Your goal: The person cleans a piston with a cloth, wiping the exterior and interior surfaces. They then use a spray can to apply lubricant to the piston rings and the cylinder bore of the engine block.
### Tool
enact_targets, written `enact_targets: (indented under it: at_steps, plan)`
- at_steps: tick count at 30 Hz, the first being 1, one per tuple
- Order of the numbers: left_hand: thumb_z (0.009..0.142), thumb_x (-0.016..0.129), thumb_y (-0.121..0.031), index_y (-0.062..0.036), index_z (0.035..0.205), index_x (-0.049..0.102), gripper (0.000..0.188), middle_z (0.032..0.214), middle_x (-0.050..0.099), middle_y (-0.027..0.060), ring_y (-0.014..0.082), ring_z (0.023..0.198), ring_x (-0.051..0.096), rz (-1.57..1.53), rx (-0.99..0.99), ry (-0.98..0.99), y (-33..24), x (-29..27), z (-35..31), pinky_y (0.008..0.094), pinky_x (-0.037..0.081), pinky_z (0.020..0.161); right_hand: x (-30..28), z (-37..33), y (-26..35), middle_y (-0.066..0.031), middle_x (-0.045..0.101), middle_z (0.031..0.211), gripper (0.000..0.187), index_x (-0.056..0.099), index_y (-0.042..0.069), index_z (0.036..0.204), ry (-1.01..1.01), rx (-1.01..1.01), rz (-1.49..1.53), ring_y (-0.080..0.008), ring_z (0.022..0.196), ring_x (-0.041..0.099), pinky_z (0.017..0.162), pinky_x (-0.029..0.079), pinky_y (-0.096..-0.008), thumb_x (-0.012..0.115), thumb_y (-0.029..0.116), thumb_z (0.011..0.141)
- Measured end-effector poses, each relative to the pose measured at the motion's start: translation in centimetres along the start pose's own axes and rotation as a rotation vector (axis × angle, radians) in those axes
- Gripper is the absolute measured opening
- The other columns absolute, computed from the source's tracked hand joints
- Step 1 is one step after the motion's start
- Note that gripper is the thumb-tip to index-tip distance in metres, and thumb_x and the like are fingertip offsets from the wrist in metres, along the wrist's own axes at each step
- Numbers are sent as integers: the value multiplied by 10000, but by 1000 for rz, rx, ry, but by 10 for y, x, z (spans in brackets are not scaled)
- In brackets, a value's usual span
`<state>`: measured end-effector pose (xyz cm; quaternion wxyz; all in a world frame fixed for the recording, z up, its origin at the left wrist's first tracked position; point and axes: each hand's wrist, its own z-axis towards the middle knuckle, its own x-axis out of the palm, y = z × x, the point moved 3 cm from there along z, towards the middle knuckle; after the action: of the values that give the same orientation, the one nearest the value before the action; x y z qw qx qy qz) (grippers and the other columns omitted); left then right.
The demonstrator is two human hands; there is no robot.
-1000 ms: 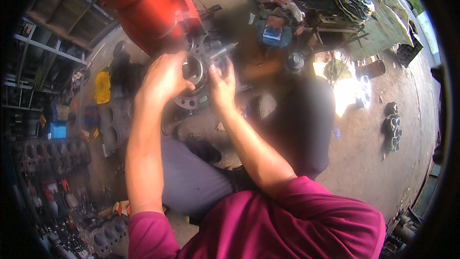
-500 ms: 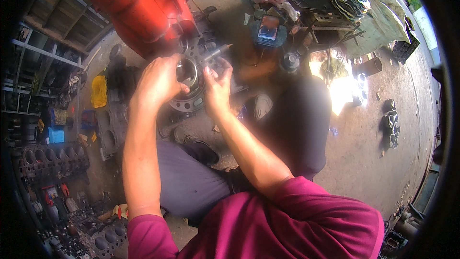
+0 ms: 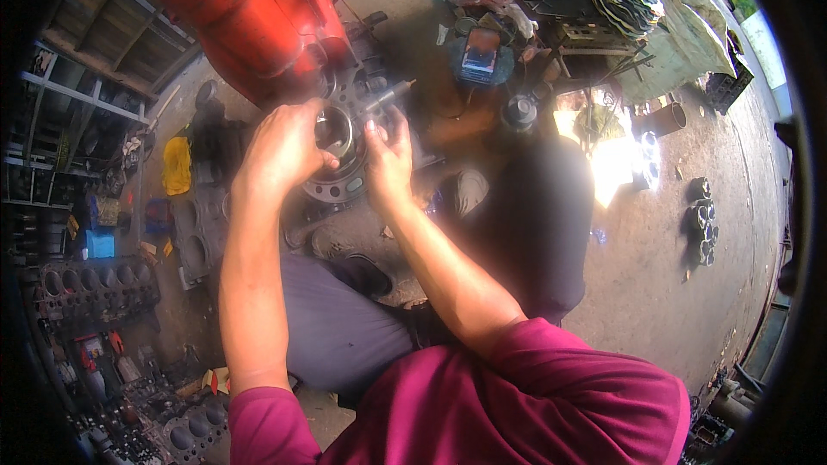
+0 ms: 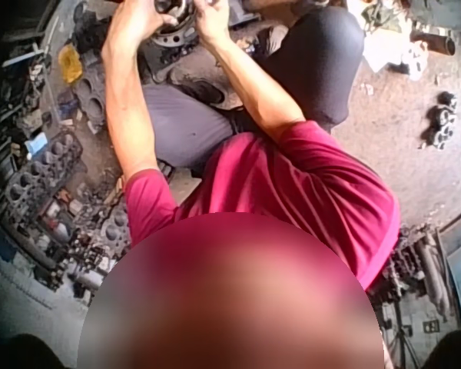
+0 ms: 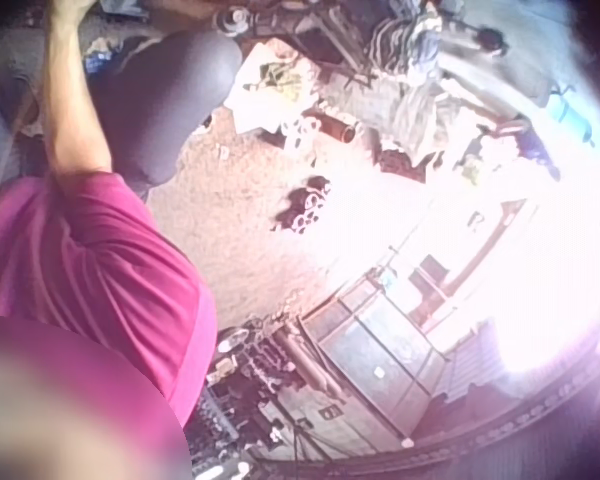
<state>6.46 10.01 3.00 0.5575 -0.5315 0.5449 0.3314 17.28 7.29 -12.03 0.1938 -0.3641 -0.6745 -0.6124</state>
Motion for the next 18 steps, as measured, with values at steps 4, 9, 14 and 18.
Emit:
enact_targets:
  at_steps: [4,9,14,18]
  plan:
    - [586,959,-124,-8,1282,656,767,1123,726,235,407,1105,684,18,-11,4,-1,-1,1,461,543,968,-1,2,-3,-52,604,994,631,284,13,1567,4,-21,39,-94,820,552,695,461,-242,615,137,1044]
    - [584,960,-123,-6,1298,649,788,1132,723,240,411,1111,682,-20,-45,23,-3,-2,0,461,540,978,-5,0,-4,-116,616,1149,501,337,-8,1483,20,-13,-31,-126,968,594,850,509,-258,574,92,1053]
    - [586,958,-111,5,1301,643,790,1130,719,252,412,1112,683,-30,-25,17,-2,-1,0,455,542,978,-3,0,-5,-62,606,1025,558,325,-1,1518,14,-45,-10,-98,863,557,735,470,-243,600,126,1049]
    - [587,957,-105,11,1309,636,799,1133,718,255,410,1112,684,-28,-9,7,-2,-1,0,452,543,977,-2,0,-5,-33,597,959,601,297,4,1547,23,-47,8,-83,806,535,674,446,-231,606,134,1048]
